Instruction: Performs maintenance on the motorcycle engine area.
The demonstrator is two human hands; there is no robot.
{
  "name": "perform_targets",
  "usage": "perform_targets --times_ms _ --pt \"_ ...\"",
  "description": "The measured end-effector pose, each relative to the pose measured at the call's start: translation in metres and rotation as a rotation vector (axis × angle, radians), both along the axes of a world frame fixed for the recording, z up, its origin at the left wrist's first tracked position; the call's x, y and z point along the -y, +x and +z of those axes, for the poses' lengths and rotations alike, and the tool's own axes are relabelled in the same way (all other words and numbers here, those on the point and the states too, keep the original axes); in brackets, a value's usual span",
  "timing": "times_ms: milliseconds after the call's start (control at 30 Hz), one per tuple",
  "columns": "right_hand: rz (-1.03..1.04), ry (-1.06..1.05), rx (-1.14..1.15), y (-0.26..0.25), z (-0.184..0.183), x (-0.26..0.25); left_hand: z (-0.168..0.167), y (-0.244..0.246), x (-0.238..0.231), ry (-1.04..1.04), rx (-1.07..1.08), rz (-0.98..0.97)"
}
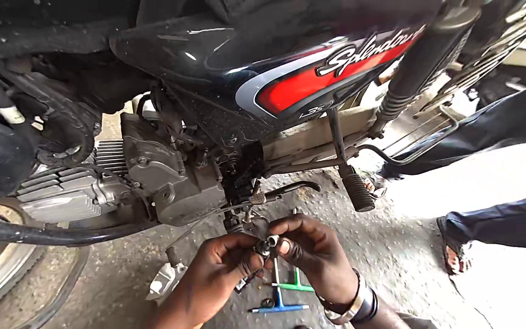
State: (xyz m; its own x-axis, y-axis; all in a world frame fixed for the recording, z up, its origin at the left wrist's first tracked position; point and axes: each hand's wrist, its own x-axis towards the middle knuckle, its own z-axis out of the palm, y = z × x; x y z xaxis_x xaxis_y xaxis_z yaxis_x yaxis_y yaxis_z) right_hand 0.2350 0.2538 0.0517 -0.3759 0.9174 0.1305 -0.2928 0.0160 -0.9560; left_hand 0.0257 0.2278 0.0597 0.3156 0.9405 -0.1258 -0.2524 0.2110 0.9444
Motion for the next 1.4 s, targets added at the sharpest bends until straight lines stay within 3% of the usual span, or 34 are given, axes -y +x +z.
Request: perform_targets --times_ms 300,533,667,900,1400 --pt "0.054 -0.217 -0.228 -0.011 -0.009 0.002 -0.006 -0.001 0.0 0.163 -0.06 0.081" --pt "0.058 -0.224 -0.273 -0.014 -0.016 0.001 -0.007 0.001 -0.001 0.265 -0.063 0.23" --pt "0.062 -0.208 -0.269 -0.011 -0.016 -0.001 -0.008 0.0 -0.002 0.378 -0.172 0.293" --pt "0.215 -0.242 -0.453 -0.002 -0.005 -0.002 -0.006 0.005 0.0 0.398 -0.187 0.325" --pt "0.367 -0.043 -0.323 -0.006 -0.004 0.004 -0.009 0.01 0.007 0.434 -0.278 0.382"
